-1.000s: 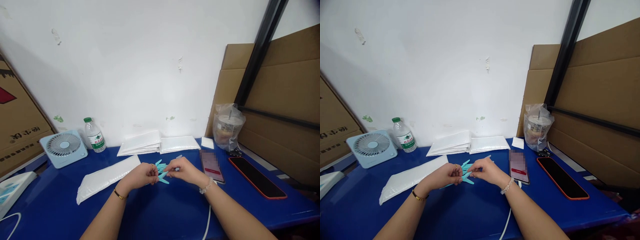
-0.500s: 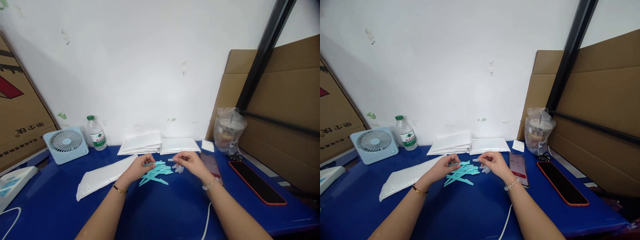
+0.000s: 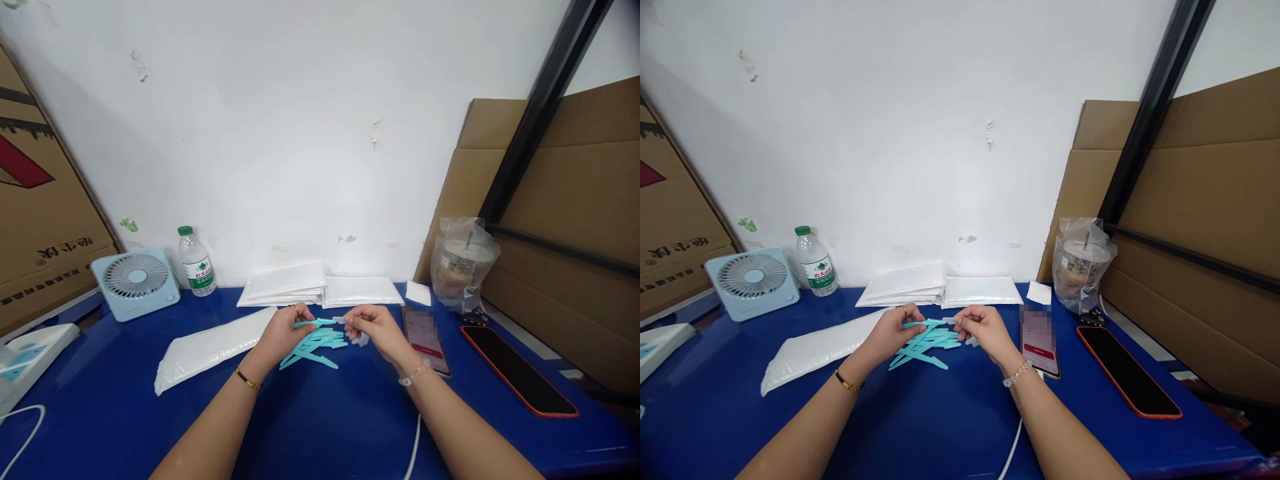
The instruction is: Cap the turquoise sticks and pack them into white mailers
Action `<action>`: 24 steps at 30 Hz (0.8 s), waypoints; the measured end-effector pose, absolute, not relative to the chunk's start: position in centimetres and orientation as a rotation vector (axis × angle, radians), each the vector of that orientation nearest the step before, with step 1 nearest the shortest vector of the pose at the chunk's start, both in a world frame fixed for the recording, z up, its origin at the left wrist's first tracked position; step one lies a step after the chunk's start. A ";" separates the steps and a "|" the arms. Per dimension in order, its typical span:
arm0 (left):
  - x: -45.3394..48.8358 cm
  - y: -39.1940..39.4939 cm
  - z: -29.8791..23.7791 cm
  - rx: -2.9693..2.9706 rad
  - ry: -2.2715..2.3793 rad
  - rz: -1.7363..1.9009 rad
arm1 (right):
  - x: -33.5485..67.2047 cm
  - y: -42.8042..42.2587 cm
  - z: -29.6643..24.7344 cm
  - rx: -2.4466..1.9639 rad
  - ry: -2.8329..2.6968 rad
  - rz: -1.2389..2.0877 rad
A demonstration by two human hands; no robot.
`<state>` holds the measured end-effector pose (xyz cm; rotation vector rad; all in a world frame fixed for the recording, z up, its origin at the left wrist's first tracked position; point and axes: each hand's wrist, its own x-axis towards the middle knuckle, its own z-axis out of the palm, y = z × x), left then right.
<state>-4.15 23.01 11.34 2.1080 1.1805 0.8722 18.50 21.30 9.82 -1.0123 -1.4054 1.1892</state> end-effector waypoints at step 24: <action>-3.9 22.6 9.0 2.415 1.221 0.308 | 20.5 25.2 6.3 -1.560 -2.024 0.165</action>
